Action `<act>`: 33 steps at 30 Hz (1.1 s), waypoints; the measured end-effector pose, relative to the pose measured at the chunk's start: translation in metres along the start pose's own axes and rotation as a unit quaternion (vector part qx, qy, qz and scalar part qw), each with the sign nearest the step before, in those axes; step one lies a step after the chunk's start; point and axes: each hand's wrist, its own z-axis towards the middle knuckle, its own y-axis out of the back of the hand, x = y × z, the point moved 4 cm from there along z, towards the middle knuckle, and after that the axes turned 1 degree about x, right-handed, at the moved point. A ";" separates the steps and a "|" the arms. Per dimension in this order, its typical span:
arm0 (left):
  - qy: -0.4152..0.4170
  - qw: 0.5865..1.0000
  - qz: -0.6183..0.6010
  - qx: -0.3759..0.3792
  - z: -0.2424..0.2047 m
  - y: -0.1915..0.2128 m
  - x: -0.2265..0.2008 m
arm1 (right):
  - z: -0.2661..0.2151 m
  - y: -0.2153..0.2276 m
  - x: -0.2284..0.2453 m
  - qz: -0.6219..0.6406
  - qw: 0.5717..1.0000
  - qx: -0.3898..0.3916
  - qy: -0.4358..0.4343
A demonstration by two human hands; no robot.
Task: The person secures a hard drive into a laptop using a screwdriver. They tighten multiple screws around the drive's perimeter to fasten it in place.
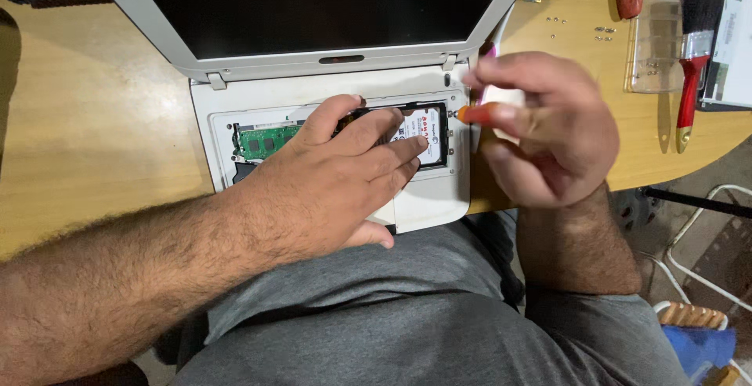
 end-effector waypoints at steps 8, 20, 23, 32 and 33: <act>-0.001 1.000 0.018 -0.003 0.000 0.003 -0.001 | 0.015 0.002 0.010 -0.016 0.999 -0.029 -0.016; 0.001 1.000 0.019 0.002 0.000 0.003 -0.001 | 0.003 0.004 0.006 0.051 0.999 0.004 -0.014; 0.004 1.000 0.025 0.017 0.002 0.005 -0.001 | 0.007 -0.001 0.013 0.050 0.998 0.018 -0.033; 0.000 0.999 -0.013 0.042 0.003 0.002 -0.002 | 0.000 0.004 0.013 -0.042 0.999 0.010 -0.032; 0.003 0.999 -0.020 0.046 0.001 0.000 -0.002 | -0.005 0.004 0.011 -0.030 0.998 0.041 -0.039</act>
